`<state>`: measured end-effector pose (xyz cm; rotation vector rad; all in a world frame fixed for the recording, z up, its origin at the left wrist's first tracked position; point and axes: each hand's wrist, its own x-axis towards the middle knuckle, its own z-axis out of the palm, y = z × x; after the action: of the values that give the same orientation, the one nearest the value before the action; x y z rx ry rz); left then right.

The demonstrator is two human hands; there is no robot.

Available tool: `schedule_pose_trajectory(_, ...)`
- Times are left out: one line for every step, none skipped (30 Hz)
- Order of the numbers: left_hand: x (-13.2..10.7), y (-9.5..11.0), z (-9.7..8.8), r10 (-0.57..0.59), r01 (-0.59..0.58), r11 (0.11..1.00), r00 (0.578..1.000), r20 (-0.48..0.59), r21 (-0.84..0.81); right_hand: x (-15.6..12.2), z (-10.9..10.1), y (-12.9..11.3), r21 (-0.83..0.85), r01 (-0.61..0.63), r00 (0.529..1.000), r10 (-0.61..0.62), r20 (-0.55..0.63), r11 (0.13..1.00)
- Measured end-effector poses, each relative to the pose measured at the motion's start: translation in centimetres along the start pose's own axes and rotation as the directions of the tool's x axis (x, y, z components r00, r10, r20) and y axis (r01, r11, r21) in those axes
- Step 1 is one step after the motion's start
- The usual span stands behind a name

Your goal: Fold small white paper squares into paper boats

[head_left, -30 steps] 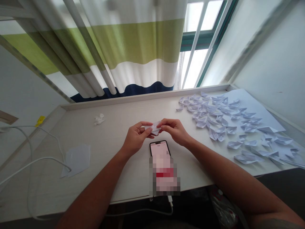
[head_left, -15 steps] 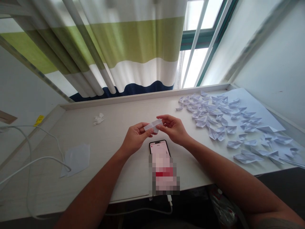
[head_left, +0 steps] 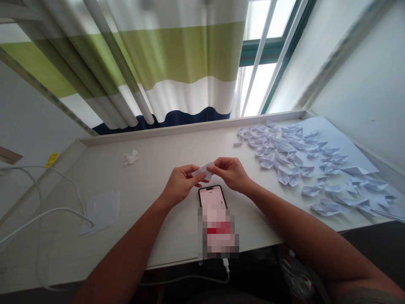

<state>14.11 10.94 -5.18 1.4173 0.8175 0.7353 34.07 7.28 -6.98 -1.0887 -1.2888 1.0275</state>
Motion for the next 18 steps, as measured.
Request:
schedule_pose_trajectory(0.0, -0.01, -0.02, -0.005, 0.005, 1.0, 1.0, -0.003, 0.001, -0.01, 0.02, 0.01, 0.001, 0.0, 1.0, 0.0, 0.008, 1.0)
schedule_pose_trajectory(-0.01, -0.02, -0.04, -0.008, 0.008, 1.0, 1.0, -0.009, 0.0, -0.01, 0.03, 0.03, 0.005, -0.002, 1.0, 0.001, 0.016, 1.0)
schedule_pose_trajectory(-0.01, -0.03, -0.04, -0.011, 0.011, 1.0, 1.0, -0.015, -0.001, -0.02, 0.04, 0.06, 0.011, -0.006, 1.0, 0.006, 0.026, 1.0)
schedule_pose_trajectory(-0.01, -0.03, -0.04, -0.012, 0.012, 1.0, 1.0, -0.02, -0.002, -0.03, 0.05, 0.11, 0.019, -0.013, 0.999, 0.012, 0.042, 1.0)
schedule_pose_trajectory(0.0, -0.04, -0.03, -0.012, 0.012, 1.0, 1.0, -0.023, -0.001, -0.04, 0.04, 0.15, 0.027, -0.023, 0.998, 0.021, 0.061, 0.999)
schedule_pose_trajectory(0.01, -0.04, -0.01, -0.012, 0.012, 1.0, 1.0, -0.022, 0.0, -0.06, 0.03, 0.18, 0.031, -0.033, 0.996, 0.031, 0.083, 0.999)
schedule_pose_trajectory(0.03, -0.06, 0.0, -0.013, 0.013, 1.0, 1.0, -0.018, 0.001, -0.09, 0.0, 0.2, 0.028, -0.041, 0.994, 0.038, 0.1, 0.999)
schedule_pose_trajectory(0.06, -0.07, 0.01, -0.015, 0.015, 1.0, 1.0, -0.01, -0.001, -0.11, -0.03, 0.18, 0.016, -0.044, 0.993, 0.042, 0.11, 0.999)
schedule_pose_trajectory(0.08, -0.1, 0.03, -0.018, 0.018, 1.0, 1.0, -0.001, -0.005, -0.13, -0.07, 0.15, -0.004, -0.042, 0.993, 0.042, 0.109, 0.999)
schedule_pose_trajectory(0.11, -0.13, 0.04, -0.02, 0.02, 1.0, 1.0, 0.009, -0.012, -0.15, -0.11, 0.09, -0.025, -0.037, 0.994, 0.039, 0.102, 0.999)
schedule_pose_trajectory(0.13, -0.16, 0.06, -0.019, 0.02, 1.0, 1.0, 0.018, -0.018, -0.15, -0.16, 0.02, -0.042, -0.031, 0.995, 0.035, 0.095, 0.999)
schedule_pose_trajectory(0.14, -0.21, 0.08, -0.014, 0.015, 1.0, 1.0, 0.023, -0.022, -0.13, -0.19, -0.05, -0.051, -0.025, 0.996, 0.029, 0.09, 0.998)
schedule_pose_trajectory(0.16, -0.25, 0.11, -0.006, 0.006, 1.0, 1.0, 0.023, -0.023, -0.11, -0.23, -0.12, -0.052, -0.02, 0.996, 0.024, 0.088, 0.998)
schedule_pose_trajectory(0.17, -0.3, 0.13, 0.005, -0.004, 1.0, 1.0, 0.017, -0.021, -0.09, -0.26, -0.17, -0.047, -0.014, 0.996, 0.018, 0.091, 0.999)
schedule_pose_trajectory(0.18, -0.35, 0.13, 0.015, -0.015, 1.0, 1.0, 0.006, -0.015, -0.07, -0.29, -0.22, -0.042, -0.005, 0.995, 0.009, 0.094, 0.999)
schedule_pose_trajectory(0.2, -0.38, 0.12, 0.028, -0.028, 1.0, 1.0, -0.007, -0.006, -0.05, -0.32, -0.25, -0.042, 0.008, 0.996, -0.004, 0.094, 0.999)
schedule_pose_trajectory(0.23, -0.41, 0.07, 0.044, -0.044, 0.999, 0.999, -0.022, 0.007, -0.05, -0.36, -0.29, -0.048, 0.021, 0.996, -0.017, 0.091, 0.999)
schedule_pose_trajectory(0.27, -0.42, -0.02, 0.063, -0.062, 0.998, 0.997, -0.039, 0.027, -0.06, -0.39, -0.33, -0.056, 0.028, 0.996, -0.023, 0.091, 0.998)
